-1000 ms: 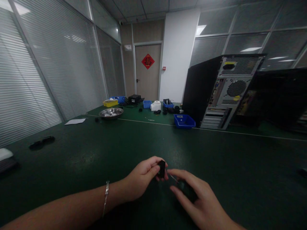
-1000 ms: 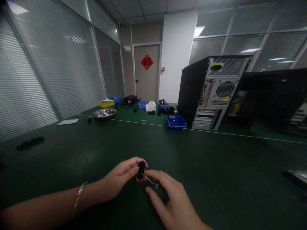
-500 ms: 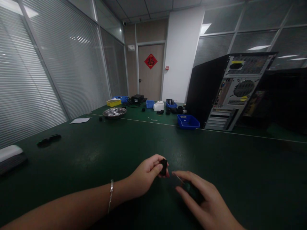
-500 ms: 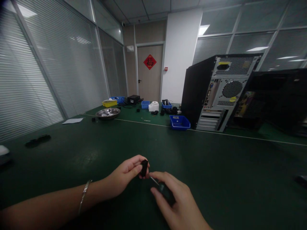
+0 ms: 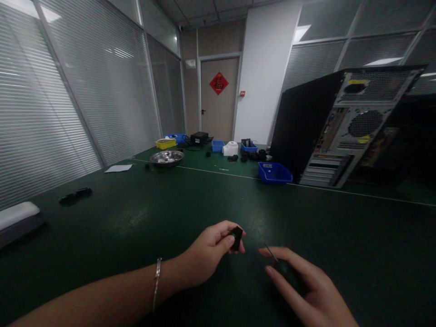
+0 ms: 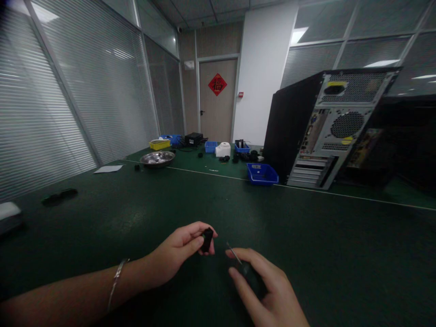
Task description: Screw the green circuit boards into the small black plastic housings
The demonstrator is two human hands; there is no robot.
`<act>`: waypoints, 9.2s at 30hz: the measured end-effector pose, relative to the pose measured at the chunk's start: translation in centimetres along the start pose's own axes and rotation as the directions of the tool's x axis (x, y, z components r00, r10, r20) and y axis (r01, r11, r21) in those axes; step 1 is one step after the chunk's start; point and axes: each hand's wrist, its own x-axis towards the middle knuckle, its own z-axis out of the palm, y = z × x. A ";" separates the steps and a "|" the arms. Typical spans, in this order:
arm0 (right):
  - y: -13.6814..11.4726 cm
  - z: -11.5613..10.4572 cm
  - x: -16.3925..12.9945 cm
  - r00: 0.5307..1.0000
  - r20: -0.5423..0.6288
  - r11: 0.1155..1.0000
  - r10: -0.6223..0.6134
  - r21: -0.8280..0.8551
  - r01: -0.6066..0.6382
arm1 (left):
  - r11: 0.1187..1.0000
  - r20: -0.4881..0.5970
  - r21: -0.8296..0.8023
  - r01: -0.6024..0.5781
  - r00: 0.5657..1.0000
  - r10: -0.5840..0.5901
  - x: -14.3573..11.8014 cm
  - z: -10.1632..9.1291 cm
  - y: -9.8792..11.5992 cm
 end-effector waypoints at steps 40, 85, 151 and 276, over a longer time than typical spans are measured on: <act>-1.5 -0.3 0.2 0.856 0.192 0.677 0.480 0.540 -0.500 | 0.966 0.096 -0.209 0.150 0.987 -0.133 -0.2 0.1 -0.1; -2.5 5.3 4.0 0.979 0.197 0.996 0.052 0.064 -0.065 | 0.995 0.032 -0.034 0.098 0.995 -0.097 -1.8 -7.4 -1.3; -2.3 5.3 4.3 0.987 0.160 0.986 0.028 0.156 -0.053 | 0.970 0.086 -0.229 0.080 0.994 -0.062 -1.8 -7.1 -1.3; -3.3 5.3 3.7 0.981 0.192 0.980 0.005 0.193 -0.043 | 0.959 0.289 -0.189 0.213 0.945 -0.153 -1.6 -7.1 -1.6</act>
